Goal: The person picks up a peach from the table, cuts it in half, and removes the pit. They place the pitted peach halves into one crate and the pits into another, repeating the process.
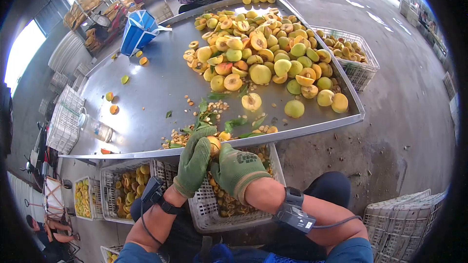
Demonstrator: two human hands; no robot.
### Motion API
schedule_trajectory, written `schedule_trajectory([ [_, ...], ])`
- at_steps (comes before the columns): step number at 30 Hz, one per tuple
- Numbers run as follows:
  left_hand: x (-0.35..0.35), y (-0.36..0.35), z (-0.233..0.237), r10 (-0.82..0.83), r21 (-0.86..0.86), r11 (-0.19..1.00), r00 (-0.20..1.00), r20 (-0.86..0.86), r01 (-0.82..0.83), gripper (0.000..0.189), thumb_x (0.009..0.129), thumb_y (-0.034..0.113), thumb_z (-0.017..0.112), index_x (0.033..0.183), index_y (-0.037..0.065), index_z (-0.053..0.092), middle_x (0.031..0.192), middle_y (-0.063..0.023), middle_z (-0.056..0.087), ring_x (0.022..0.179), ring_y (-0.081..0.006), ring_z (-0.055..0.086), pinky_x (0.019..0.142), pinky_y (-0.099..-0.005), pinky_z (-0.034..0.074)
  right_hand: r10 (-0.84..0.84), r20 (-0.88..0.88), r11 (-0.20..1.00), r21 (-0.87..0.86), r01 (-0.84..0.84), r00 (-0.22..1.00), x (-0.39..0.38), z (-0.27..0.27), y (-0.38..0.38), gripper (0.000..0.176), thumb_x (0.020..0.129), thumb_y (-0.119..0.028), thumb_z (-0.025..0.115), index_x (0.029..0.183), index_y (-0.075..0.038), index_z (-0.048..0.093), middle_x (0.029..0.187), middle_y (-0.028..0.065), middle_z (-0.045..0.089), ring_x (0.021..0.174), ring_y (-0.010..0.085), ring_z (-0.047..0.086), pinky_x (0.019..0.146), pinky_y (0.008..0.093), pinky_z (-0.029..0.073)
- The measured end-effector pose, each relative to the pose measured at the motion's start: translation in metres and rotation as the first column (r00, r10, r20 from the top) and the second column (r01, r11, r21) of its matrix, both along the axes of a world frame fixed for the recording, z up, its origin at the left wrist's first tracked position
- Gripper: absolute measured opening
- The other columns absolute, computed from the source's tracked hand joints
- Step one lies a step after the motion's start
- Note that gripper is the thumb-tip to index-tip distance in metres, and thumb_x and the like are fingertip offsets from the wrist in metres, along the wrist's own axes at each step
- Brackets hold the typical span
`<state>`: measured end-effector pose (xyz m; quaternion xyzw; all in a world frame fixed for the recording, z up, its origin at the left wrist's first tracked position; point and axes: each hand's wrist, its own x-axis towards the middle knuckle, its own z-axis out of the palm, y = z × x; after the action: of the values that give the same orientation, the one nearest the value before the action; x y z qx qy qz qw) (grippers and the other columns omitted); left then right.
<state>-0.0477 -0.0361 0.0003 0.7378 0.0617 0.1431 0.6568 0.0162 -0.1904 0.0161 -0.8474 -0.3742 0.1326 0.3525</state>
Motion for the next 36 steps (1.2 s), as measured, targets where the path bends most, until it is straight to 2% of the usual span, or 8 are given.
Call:
schedule_trajectory([
  [5,0.001,-0.003,-0.005,0.031,0.046,0.998,1.000,0.004,-0.031,0.037,0.110,0.022,0.048,0.136,-0.002,0.057,0.125,-0.0137,0.066,0.115,-0.0197,0.061,0.103,-0.0339,0.048,0.020,0.001,1.000,-0.004,-0.020,1.000,0.003,-0.015,0.003,0.030,0.096,-0.026,0.063,0.109,0.000,0.059,0.083,0.0229,0.070,0.074,0.0438,0.068,0.066,0.0533,0.052],
  [10,-0.003,0.005,-0.015,0.121,0.314,0.940,0.991,0.061,-0.134,0.032,0.106,0.017,0.048,0.126,-0.002,0.063,0.121,-0.0140,0.067,0.113,-0.0234,0.061,0.103,-0.0364,0.047,0.013,-0.028,0.996,-0.084,-0.016,1.000,0.005,-0.039,0.014,0.030,0.097,-0.024,0.057,0.115,0.000,0.060,0.097,0.0241,0.073,0.090,0.0412,0.072,0.078,0.0491,0.057],
  [12,0.003,-0.001,-0.013,0.138,0.270,0.950,0.987,0.081,-0.155,0.030,0.105,0.016,0.048,0.121,-0.002,0.065,0.122,-0.0130,0.066,0.113,-0.0226,0.060,0.104,-0.0371,0.047,0.006,0.095,0.996,-0.087,0.003,0.995,0.003,-0.056,0.020,0.028,0.097,-0.018,0.054,0.118,0.000,0.059,0.102,0.0237,0.073,0.093,0.0397,0.073,0.080,0.0476,0.058],
  [16,0.006,-0.004,-0.012,0.207,0.230,0.948,0.975,0.078,-0.220,0.029,0.105,0.013,0.048,0.122,-0.001,0.066,0.109,-0.0121,0.071,0.095,-0.0184,0.065,0.086,-0.0329,0.053,-0.013,0.008,0.995,-0.098,0.014,1.000,0.003,-0.040,0.018,0.026,0.098,-0.019,0.054,0.118,-0.002,0.060,0.103,0.0232,0.072,0.096,0.0402,0.071,0.081,0.0487,0.056],
  [19,0.001,-0.006,0.006,0.172,0.141,0.977,0.982,-0.072,-0.161,0.028,0.104,0.014,0.048,0.119,-0.001,0.067,0.109,-0.0078,0.069,0.097,-0.0160,0.062,0.089,-0.0310,0.052,0.013,0.037,0.993,-0.114,-0.008,0.999,0.008,-0.047,0.018,0.026,0.098,-0.021,0.057,0.117,-0.003,0.060,0.101,0.0229,0.071,0.094,0.0409,0.071,0.079,0.0491,0.056],
  [23,-0.003,-0.002,0.014,0.130,0.088,0.989,0.982,-0.135,-0.118,0.028,0.104,0.014,0.048,0.117,0.000,0.067,0.096,-0.0021,0.064,0.078,-0.0082,0.052,0.071,-0.0254,0.046,0.111,0.080,0.966,-0.242,-0.088,0.991,0.015,-0.033,0.019,0.023,0.099,-0.015,0.050,0.116,-0.003,0.060,0.107,0.0207,0.074,0.098,0.0362,0.074,0.079,0.0479,0.058],
  [29,-0.010,0.000,0.006,0.138,0.151,0.979,0.990,0.010,-0.138,0.024,0.105,0.011,0.050,0.118,0.000,0.067,0.080,-0.0021,0.062,0.070,-0.0092,0.056,0.064,-0.0275,0.047,0.091,-0.025,0.991,-0.091,-0.093,0.995,0.007,-0.026,0.019,0.025,0.097,-0.016,0.054,0.116,-0.002,0.060,0.107,0.0257,0.071,0.101,0.0417,0.071,0.085,0.0492,0.056],
  [36,-0.016,0.001,-0.006,0.132,0.482,0.837,0.951,0.278,-0.257,0.027,0.106,0.011,0.047,0.124,-0.003,0.062,0.109,-0.0178,0.070,0.095,-0.0284,0.069,0.085,-0.0386,0.055,0.156,-0.176,0.983,-0.070,-0.170,0.972,-0.004,-0.019,0.018,0.027,0.093,-0.020,0.061,0.114,-0.003,0.063,0.103,0.0228,0.071,0.097,0.0408,0.070,0.083,0.0488,0.055],
])
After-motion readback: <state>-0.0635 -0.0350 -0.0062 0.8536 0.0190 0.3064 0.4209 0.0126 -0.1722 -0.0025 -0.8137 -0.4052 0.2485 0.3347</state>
